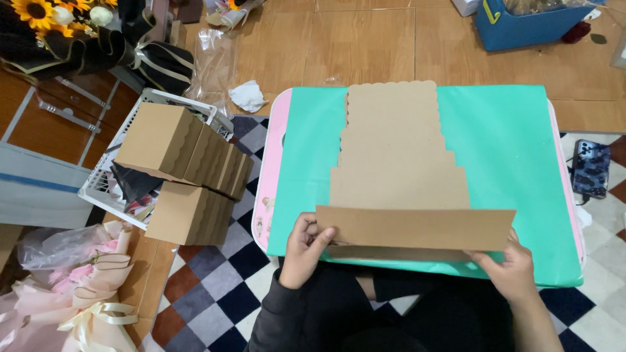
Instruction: The person assembles a flat cardboard box by folding the side flaps and tucking the tabs into slots to form a rectangular container. The person then places the finished box aside and begins folding another flat cardboard piece.
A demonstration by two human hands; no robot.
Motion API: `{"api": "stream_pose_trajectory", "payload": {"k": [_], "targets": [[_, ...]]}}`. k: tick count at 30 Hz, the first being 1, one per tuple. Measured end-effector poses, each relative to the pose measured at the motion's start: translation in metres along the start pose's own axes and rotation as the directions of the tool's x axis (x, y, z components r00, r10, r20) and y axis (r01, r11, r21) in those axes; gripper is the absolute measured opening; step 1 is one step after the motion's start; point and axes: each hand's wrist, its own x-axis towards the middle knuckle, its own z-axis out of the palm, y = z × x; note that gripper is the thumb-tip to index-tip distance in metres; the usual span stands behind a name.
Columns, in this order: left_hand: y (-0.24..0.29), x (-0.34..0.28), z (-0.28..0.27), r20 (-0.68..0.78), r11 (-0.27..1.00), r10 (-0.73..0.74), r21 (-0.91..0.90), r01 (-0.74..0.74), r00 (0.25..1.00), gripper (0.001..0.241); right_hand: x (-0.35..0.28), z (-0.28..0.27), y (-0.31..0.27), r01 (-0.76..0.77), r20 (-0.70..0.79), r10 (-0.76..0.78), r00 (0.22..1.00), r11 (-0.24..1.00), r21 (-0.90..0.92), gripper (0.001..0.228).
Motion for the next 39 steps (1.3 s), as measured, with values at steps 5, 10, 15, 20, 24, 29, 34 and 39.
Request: {"api": "stream_pose_trajectory", "payload": {"k": [5,10,15,20,24,29,34,39], "targets": [[0.004,0.019,-0.004,0.121,0.997,-0.038,0.076,0.029,0.992,0.115,0.034,0.016,-0.037,-0.346,-0.15,0.352,0.924,0.936,0.062,0.028],[-0.019,0.038,0.009,-0.044,0.841,-0.03,0.539,0.049,0.999,0.058,0.072,0.026,-0.055,-0.42,-0.196,0.434,0.879,0.901,0.11,0.029],[-0.027,0.046,0.025,-0.218,0.677,0.041,0.724,0.133,0.975,0.048,0.112,0.035,-0.058,-0.488,-0.154,0.475,0.867,0.87,-0.065,0.032],[-0.011,0.055,0.033,-0.33,0.549,0.025,0.794,0.263,0.944,0.05,0.13,0.041,-0.048,-0.46,-0.102,0.461,0.882,0.793,-0.4,0.065],[-0.047,0.057,0.02,-0.268,0.446,0.138,0.877,0.181,0.954,0.053,0.128,0.049,-0.035,-0.477,-0.064,0.535,0.842,0.685,-0.55,0.065],[-0.025,0.061,0.038,-0.069,0.191,0.323,0.981,0.006,0.944,0.075,0.125,0.056,-0.034,-0.351,-0.097,0.508,0.856,0.434,-0.83,0.069],[-0.026,0.053,0.058,0.54,0.251,0.329,0.741,-0.623,0.775,0.033,0.139,0.048,-0.057,-0.371,-0.022,0.615,0.788,0.446,-0.814,0.07],[-0.055,0.046,0.065,0.651,0.117,0.248,0.715,-0.689,0.717,0.041,0.126,0.042,-0.067,-0.367,-0.072,0.592,0.803,0.396,-0.841,0.07]]}}
